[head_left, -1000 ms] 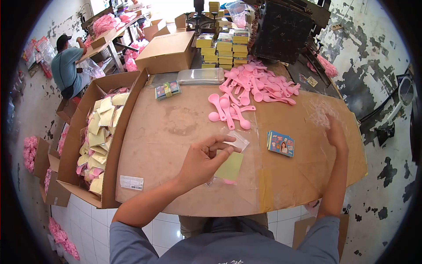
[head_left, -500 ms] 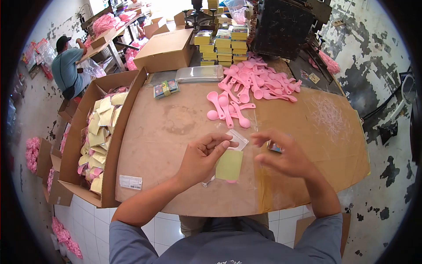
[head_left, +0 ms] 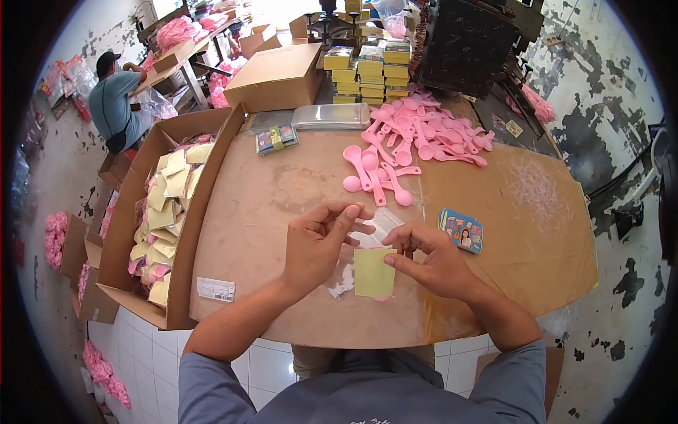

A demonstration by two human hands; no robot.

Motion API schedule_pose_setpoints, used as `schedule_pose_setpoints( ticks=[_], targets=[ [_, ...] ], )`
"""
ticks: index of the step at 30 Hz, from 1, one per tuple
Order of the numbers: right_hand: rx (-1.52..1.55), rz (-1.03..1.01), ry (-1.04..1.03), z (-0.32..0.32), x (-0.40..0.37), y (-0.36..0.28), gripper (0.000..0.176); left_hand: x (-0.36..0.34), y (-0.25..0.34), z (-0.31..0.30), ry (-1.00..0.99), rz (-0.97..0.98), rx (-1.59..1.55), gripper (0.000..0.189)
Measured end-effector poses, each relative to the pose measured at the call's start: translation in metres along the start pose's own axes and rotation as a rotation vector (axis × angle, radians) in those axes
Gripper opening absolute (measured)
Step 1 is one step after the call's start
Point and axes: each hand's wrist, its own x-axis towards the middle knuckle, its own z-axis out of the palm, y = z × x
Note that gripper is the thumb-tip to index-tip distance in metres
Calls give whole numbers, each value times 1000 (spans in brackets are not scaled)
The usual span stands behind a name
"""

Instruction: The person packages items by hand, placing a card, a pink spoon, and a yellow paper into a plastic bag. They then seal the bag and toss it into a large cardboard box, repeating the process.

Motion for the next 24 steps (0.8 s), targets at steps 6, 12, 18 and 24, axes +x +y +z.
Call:
schedule_pose_setpoints(
  ticks=[6, 12, 18, 24],
  targets=[
    [195, -23, -9, -9, 5, 18, 22, 6, -1, -4, -105, 25, -77, 35],
    [336, 46, -10, -21, 5, 23, 21, 1, -15, 1, -262, -180, 17, 27],
    [392, 101, 111, -21, 7, 26, 15, -2, -20, 1, -181, -148, 144, 24],
    [430, 121, 107, -26, 8, 35, 14, 0, -29, -3, -164, -23, 105, 24]
  ],
)
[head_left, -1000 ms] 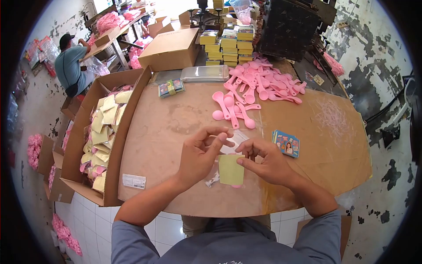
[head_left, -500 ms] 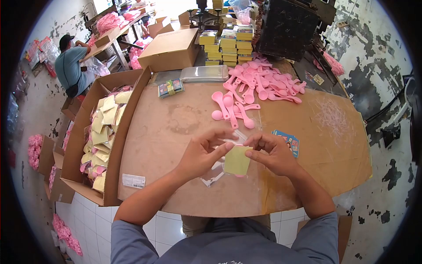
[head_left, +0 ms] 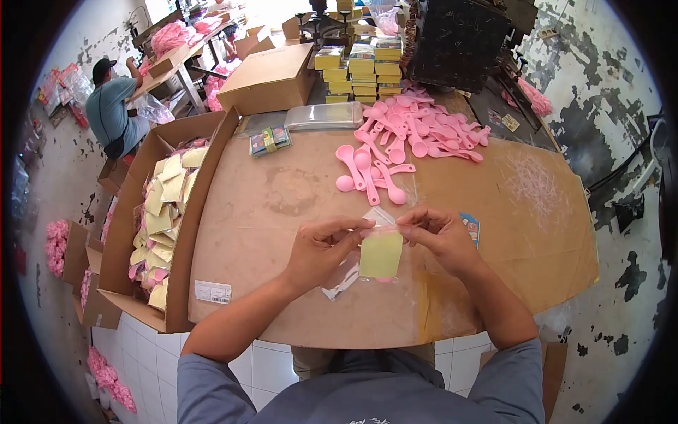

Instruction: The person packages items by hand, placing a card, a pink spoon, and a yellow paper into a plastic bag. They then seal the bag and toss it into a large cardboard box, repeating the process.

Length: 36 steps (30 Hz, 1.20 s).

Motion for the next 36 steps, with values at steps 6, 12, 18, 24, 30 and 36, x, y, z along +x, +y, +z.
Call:
schedule_pose_setpoints(
  ticks=[6, 12, 18, 24, 30, 36],
  targets=[
    [-105, -196, -64, -10, 4, 10, 18, 3, 4, -9, -55, 66, 78, 29],
    [-110, -106, -76, -9, 2, -1, 18, 7, -5, -11, -77, 159, 64, 24],
    [-159, -75, -48, -13, 3, 2, 14, 7, -6, -9, -65, 82, -6, 19],
    [-59, -30, -72, -11, 5, 10, 14, 5, -5, -4, -51, -167, -59, 20],
    [-82, -74, -77, -10, 7, 15, 21, 10, -3, -3, -30, -195, -246, 27],
    [-161, -85, -166, 2, -1, -2, 28, 11, 0, -6, 3, -164, -242, 26]
  ],
)
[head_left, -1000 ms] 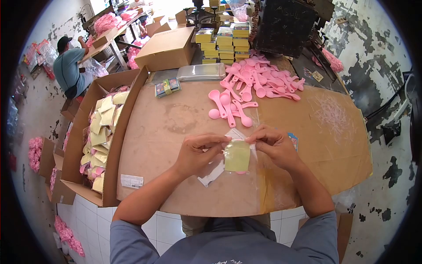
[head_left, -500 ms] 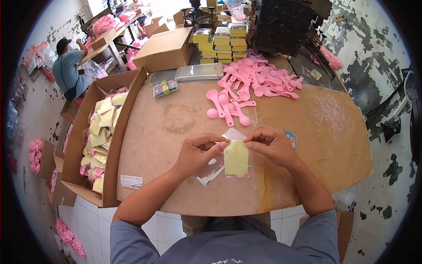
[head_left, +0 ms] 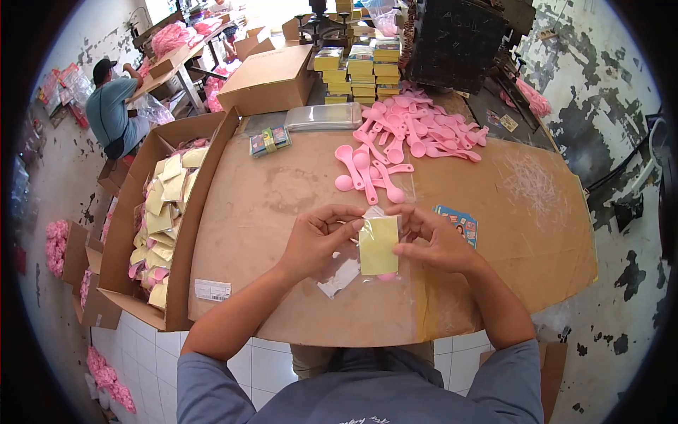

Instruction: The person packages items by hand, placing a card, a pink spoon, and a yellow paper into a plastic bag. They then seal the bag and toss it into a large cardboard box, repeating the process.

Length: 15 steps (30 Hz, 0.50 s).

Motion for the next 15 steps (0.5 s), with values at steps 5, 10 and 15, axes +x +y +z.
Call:
schedule_pose_setpoints(
  ticks=[5, 10, 15],
  targets=[
    [30, 100, -94, -7, 0, 10, 26, 2, 0, -2, -9, 61, -56, 29],
    [110, 33, -21, -8, -1, -3, 25, -1, 0, -2, -171, -40, 108, 33],
    [-478, -38, 283, -48, -5, -22, 30, 8, 23, -28, 504, 411, 21, 34]
  ],
)
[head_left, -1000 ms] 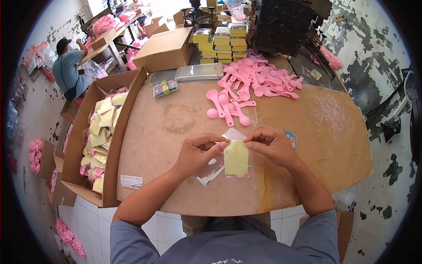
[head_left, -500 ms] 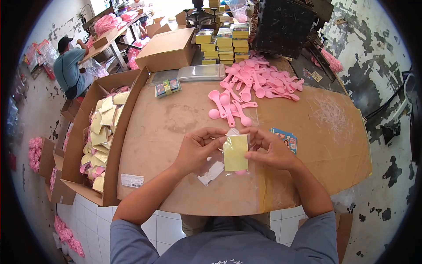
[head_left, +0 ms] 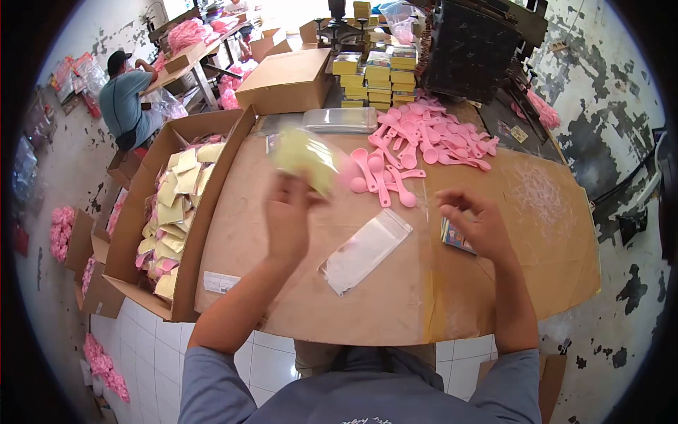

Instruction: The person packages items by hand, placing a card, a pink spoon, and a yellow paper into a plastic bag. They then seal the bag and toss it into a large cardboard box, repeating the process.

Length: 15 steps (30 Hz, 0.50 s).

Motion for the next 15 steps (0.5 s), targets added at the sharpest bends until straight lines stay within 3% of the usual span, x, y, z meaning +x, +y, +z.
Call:
schedule_pose_setpoints(
  ticks=[1, 3, 6, 9, 12, 15],
  targets=[
    [-40, 22, 8, -9, 1, 4, 31, 11, 17, 3, 126, 39, -243, 36],
    [-122, 67, 26, -25, 2, 13, 32, 12, 34, 7, 108, 99, -445, 41],
    [-473, -70, 56, -33, -4, 25, 33, 5, -10, 1, -63, 58, 21, 48],
    [-599, -53, -92, -47, -12, 39, 32, -9, -19, 5, -450, 91, 799, 45],
    [-440, 107, -196, -49, -9, 43, 25, -22, -29, 8, -491, 363, 1059, 28],
    [-311, 176, -185, -49, -7, 44, 17, -22, -30, 9, -551, 322, 1066, 28]
  ],
)
